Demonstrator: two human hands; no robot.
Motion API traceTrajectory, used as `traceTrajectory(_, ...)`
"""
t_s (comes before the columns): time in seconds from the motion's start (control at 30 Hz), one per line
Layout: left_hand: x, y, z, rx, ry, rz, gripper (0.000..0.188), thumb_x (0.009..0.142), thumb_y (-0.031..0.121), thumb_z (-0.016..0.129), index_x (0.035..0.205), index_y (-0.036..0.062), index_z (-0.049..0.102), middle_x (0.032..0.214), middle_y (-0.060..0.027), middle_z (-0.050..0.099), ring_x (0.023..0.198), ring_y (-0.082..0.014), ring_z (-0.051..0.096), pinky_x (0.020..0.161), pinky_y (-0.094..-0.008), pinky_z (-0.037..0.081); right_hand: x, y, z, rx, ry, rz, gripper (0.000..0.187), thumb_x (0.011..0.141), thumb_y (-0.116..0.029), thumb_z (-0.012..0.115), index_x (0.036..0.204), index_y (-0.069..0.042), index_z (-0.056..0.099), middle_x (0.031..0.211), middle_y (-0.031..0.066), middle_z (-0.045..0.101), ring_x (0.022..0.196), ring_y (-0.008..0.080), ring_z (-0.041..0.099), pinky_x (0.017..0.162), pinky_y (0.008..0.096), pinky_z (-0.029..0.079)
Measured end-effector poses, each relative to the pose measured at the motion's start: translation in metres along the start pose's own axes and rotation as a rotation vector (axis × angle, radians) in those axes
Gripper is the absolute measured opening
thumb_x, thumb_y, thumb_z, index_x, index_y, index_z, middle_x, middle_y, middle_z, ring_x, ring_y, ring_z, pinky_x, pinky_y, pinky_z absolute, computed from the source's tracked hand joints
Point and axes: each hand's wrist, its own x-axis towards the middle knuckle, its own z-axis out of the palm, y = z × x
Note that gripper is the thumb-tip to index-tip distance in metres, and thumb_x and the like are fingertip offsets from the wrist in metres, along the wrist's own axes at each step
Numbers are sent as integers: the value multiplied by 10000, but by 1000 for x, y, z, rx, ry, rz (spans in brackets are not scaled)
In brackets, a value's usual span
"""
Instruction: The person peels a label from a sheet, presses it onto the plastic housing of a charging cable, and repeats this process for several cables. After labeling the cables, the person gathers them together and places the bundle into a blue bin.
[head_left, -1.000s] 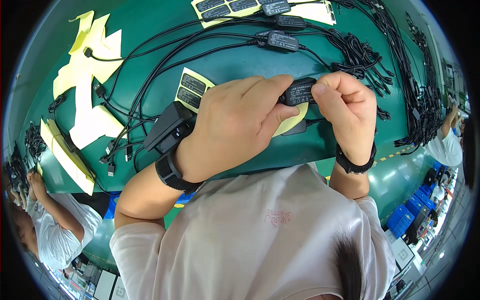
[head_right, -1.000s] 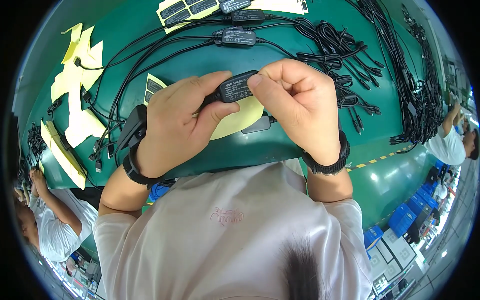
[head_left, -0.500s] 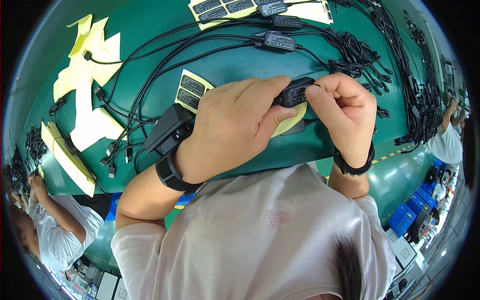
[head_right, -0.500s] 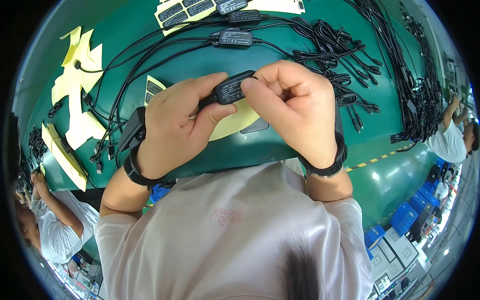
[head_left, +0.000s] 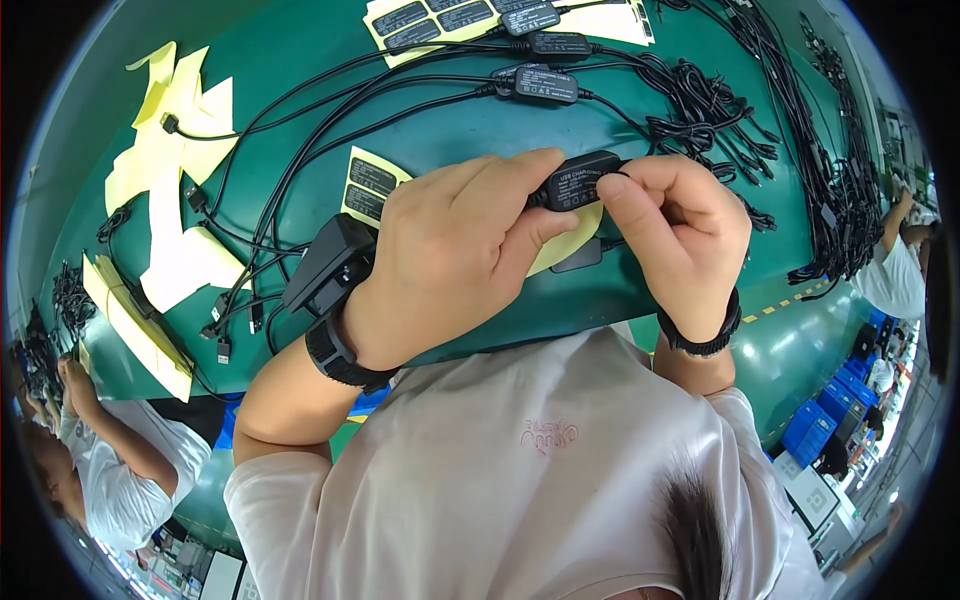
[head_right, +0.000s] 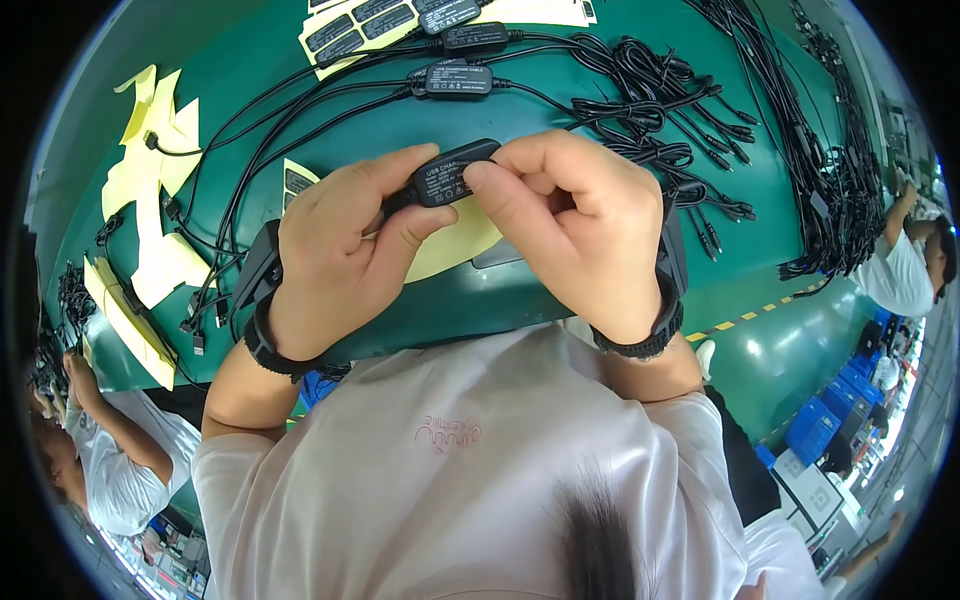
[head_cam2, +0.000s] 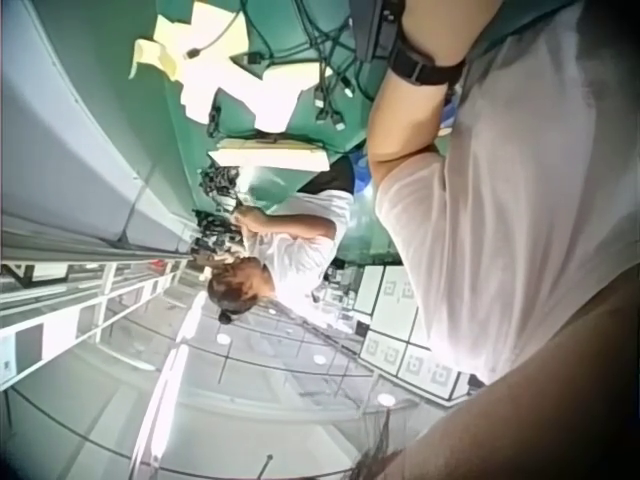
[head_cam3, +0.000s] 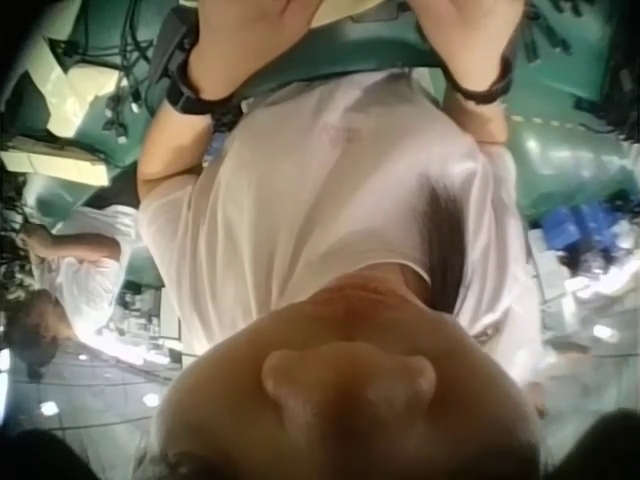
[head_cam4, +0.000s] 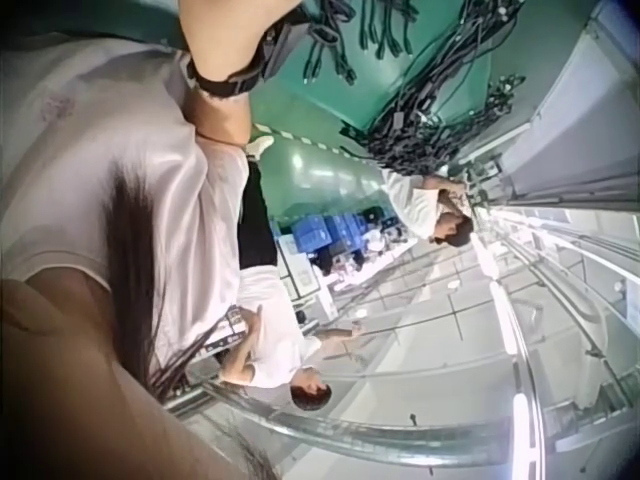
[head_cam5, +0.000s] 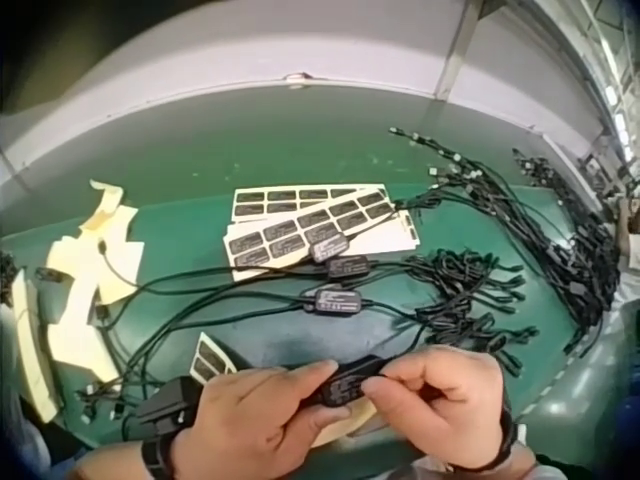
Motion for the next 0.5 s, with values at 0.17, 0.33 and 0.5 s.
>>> traceTrajectory(0.17,2,1,-1,-1,-5,4,314,731,141,740,1003,21,640,760,-108,640,590,-214,602,534,-274,470,0,-2,-3,291,-46,199,98,752,-11,711,789,-3,621,608,11,562,504,41,471,451,185,363)
traceTrajectory(0.33,2,-9,3,49,33,31,294,741,138,727,1001,31,640,736,-109,623,584,-215,594,527,-276,460,-7,-5,-12,43,-14,-218,62,791,1,671,810,6,612,632,-3,569,531,28,460,468,177,352)
traceTrajectory(0.5,5,-5,-1,-65,20,-20,287,744,141,723,998,37,639,724,-106,614,582,-217,590,524,-273,454,0,-21,-17,248,-20,-10,49,832,-21,637,804,7,609,638,-33,562,535,15,442,480,171,340)
